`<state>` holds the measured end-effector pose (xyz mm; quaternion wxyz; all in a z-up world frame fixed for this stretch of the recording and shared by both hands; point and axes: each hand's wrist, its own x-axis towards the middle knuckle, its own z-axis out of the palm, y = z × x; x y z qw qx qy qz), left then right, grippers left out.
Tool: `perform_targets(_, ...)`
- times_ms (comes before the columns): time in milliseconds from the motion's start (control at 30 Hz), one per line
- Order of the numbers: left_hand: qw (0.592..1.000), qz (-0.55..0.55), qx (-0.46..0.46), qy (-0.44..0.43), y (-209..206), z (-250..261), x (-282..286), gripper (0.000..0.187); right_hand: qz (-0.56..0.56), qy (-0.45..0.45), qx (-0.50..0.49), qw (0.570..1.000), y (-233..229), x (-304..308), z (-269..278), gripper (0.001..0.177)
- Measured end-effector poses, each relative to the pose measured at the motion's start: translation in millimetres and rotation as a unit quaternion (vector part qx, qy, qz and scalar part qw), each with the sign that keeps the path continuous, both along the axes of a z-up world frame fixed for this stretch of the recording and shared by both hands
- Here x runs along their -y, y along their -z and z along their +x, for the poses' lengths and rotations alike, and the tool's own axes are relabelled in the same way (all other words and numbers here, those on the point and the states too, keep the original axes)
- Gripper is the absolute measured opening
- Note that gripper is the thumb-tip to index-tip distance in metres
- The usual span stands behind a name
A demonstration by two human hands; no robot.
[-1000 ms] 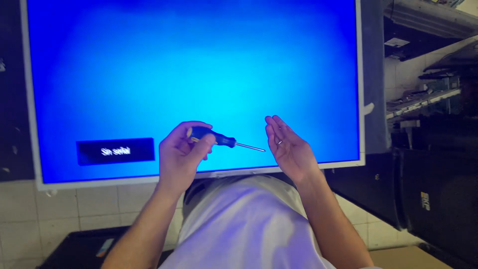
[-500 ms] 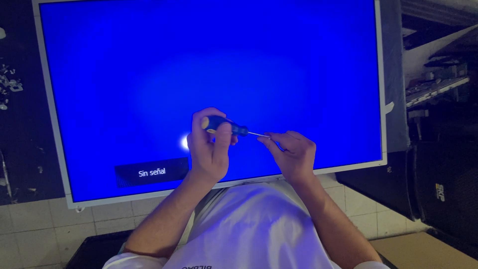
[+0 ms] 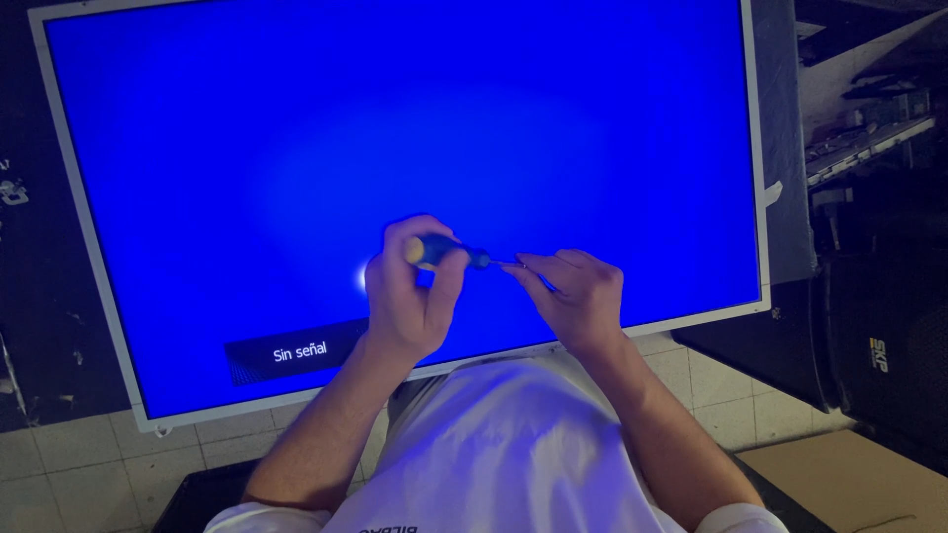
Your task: Using a manual screwdriver to fasten screws into the frame of a television on a repair bench.
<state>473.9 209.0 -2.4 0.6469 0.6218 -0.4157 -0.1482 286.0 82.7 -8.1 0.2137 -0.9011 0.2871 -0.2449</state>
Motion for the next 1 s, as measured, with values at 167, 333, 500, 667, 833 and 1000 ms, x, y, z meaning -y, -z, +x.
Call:
perform_targets(167, 0.979, 0.025, 0.159, 0.122, -15.5, 4.5, 10.2, 0.031, 0.042, -0.069, -0.053, 0.995, 0.9, 9.1, -8.5, 0.009)
perform_targets(333, 0.969, 0.036, 0.158, 0.187, -32.1, 7.1, 35.9, 0.03, 0.061, -0.073, -0.063, 0.993, -7.1, 35.0, -17.3, 0.009)
perform_targets(500, 0.977, 0.056, 0.105, 0.175, -41.5, 0.3, 89.2, 0.026, 0.121, -0.066, -0.036, 0.99, -12.3, 84.8, -17.9, 0.007)
perform_targets(667, 0.988, 0.02, 0.079, 0.135, -46.7, -9.5, 173.2, 0.026, 0.134, -0.009, 0.007, 0.991, -8.5, 173.8, -31.3, 0.031)
perform_targets(833, 0.992, 0.015, 0.101, 0.068, -52.7, -19.7, 269.1, 0.027, 0.059, 0.005, 0.036, 0.998, 30.3, 333.7, -60.6, 0.033)
perform_targets(1000, 0.981, 0.132, 0.138, -0.039, -44.1, -38.1, 367.8, 0.025, 0.047, 0.145, -0.037, 0.988, 84.3, 492.2, -35.7, 0.051)
